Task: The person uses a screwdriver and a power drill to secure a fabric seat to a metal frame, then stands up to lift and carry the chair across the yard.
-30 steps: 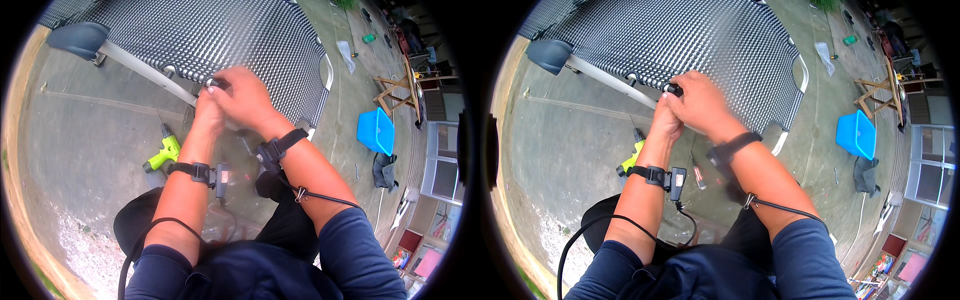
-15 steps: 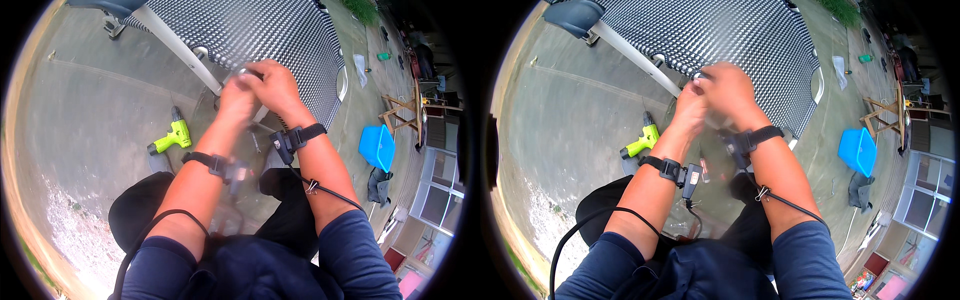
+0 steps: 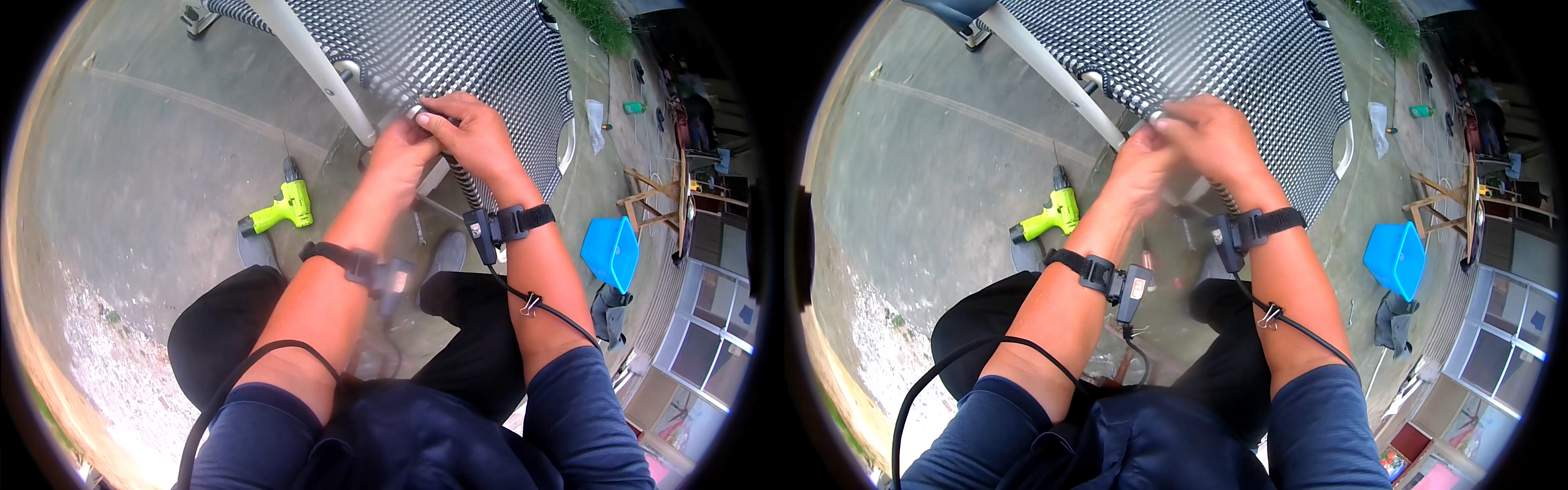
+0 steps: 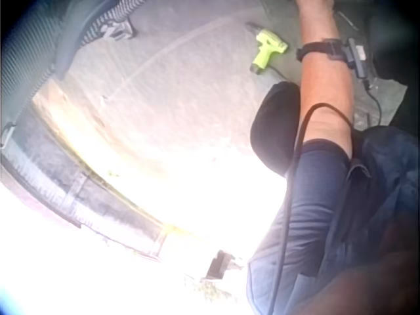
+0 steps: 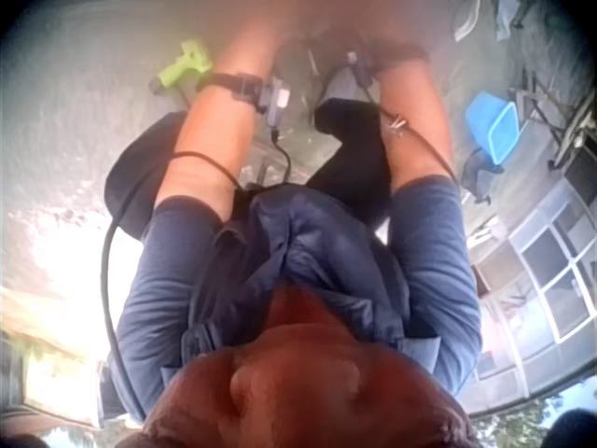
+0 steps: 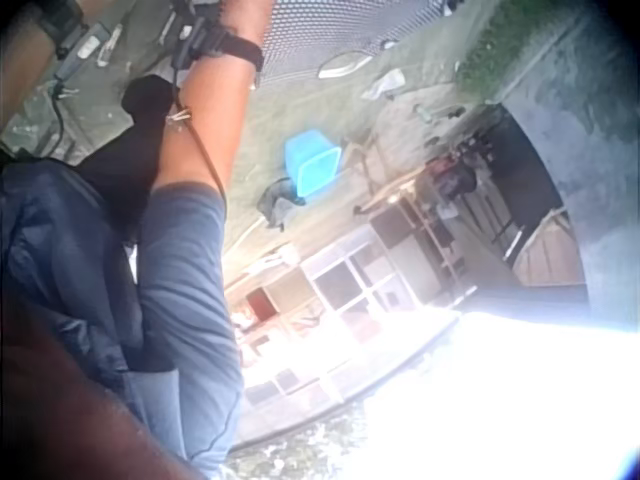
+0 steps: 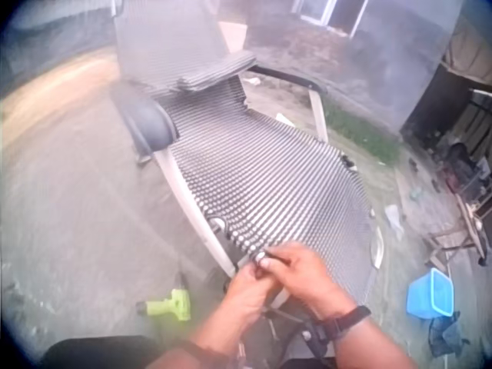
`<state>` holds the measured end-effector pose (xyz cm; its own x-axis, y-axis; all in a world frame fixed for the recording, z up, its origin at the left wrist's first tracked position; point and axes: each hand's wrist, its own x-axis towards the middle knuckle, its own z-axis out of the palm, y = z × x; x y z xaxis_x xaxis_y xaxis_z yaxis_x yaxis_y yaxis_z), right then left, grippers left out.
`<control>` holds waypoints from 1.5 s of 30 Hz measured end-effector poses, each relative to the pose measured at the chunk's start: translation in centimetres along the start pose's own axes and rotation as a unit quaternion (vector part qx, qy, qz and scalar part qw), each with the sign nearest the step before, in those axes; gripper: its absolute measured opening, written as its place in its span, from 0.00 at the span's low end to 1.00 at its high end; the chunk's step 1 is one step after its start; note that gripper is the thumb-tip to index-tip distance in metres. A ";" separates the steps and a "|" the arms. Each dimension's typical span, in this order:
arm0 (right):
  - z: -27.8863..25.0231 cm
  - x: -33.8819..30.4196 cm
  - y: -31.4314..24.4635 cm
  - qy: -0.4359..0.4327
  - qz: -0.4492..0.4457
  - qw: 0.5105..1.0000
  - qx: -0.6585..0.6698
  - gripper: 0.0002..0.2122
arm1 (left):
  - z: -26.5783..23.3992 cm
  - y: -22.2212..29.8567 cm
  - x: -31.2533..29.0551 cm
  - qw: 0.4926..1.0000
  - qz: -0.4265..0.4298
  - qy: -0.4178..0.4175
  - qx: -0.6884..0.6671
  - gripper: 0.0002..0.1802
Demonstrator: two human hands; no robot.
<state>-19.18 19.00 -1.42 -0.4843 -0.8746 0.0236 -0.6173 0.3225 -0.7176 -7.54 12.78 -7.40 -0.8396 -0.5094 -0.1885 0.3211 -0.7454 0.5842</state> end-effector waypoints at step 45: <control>0.9 -2.0 -0.2 0.020 0.040 0.992 -0.119 0.13 | -1.7 -1.2 1.4 0.982 -0.007 0.189 0.016 0.12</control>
<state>-17.55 20.35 -1.94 -0.5585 -0.8295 0.0039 -0.7027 0.4706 -0.5336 -8.36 12.28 -9.72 -0.6197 -0.6270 -0.4721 0.2922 -0.7426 0.6026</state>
